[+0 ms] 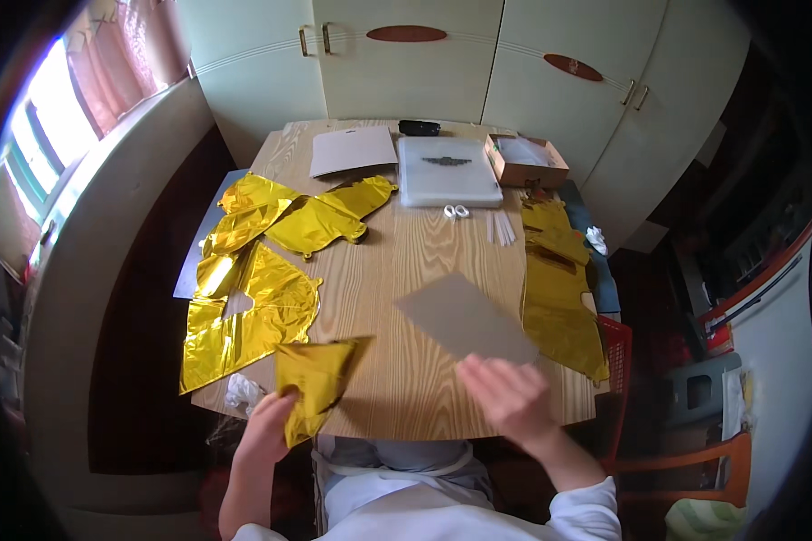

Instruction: Folding gold foil sheets and aligning them onto cardboard templates for packaging.

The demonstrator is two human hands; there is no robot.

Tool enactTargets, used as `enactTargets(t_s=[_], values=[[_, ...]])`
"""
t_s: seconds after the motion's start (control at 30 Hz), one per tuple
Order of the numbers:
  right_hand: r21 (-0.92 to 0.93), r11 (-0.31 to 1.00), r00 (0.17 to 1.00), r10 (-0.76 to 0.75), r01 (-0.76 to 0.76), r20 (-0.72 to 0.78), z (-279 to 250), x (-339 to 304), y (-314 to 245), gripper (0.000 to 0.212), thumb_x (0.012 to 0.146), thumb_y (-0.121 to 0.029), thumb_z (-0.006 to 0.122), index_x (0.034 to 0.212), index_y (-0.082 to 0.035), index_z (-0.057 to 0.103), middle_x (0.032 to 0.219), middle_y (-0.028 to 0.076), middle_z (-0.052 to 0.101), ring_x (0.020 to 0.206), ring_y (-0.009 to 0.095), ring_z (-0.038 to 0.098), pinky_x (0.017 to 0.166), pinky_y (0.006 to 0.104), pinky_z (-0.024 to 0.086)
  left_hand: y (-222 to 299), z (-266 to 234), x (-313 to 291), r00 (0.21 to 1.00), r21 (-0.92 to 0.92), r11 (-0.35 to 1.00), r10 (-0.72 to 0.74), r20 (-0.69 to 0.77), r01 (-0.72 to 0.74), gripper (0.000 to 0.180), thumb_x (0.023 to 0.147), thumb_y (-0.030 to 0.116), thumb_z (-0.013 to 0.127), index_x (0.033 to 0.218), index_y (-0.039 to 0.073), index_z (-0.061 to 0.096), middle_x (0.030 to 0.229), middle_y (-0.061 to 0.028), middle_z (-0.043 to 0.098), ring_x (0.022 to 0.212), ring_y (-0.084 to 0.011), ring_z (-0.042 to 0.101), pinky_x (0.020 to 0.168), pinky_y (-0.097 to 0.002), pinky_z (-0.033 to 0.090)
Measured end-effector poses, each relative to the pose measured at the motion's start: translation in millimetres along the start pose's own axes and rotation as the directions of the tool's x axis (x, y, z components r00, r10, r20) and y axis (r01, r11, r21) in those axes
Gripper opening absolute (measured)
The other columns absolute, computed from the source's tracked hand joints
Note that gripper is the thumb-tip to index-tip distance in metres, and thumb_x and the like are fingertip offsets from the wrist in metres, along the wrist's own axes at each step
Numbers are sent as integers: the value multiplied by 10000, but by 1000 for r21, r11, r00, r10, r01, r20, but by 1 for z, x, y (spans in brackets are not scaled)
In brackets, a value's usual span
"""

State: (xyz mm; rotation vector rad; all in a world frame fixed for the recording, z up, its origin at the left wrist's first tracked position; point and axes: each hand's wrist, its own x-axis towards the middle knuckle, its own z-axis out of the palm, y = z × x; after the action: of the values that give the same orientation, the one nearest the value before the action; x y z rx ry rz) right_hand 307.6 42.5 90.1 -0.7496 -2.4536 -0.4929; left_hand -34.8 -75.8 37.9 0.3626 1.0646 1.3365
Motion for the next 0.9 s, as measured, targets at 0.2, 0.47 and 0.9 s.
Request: enactTargets(t_s=[0.2, 0.47, 0.9], values=[[100, 993, 977, 48, -70, 209, 58, -21, -86, 237, 795, -160, 651, 1006, -68, 707, 1068, 79, 696, 849, 181, 632, 634, 266, 486, -8, -14, 3, 997, -390, 921, 25, 72, 5, 400, 987, 243, 461, 1298, -9, 481, 1261, -190, 593, 1115, -339, 616, 953, -507, 506], [391, 873, 932, 167, -291, 321, 43, -13, -50, 366, 827, -249, 702, 1110, -18, 670, 1186, 138, 654, 1057, 251, 642, 882, 363, 518, -49, 35, 28, 976, -491, 845, -152, 157, 210, 408, 1005, 276, 425, 1317, 18, 473, 1284, -161, 582, 1153, -315, 588, 1006, -474, 458], [399, 827, 901, 268, -396, 340, 77, -51, 9, 387, 847, -222, 685, 1186, -38, 651, 1216, 122, 643, 1196, 279, 567, 1004, 414, 401, -76, 109, 53, 926, -298, 877, -371, 74, 376, 420, 1042, 282, 323, 1358, 24, 422, 1345, -141, 523, 1234, -295, 519, 1055, -462, 414]])
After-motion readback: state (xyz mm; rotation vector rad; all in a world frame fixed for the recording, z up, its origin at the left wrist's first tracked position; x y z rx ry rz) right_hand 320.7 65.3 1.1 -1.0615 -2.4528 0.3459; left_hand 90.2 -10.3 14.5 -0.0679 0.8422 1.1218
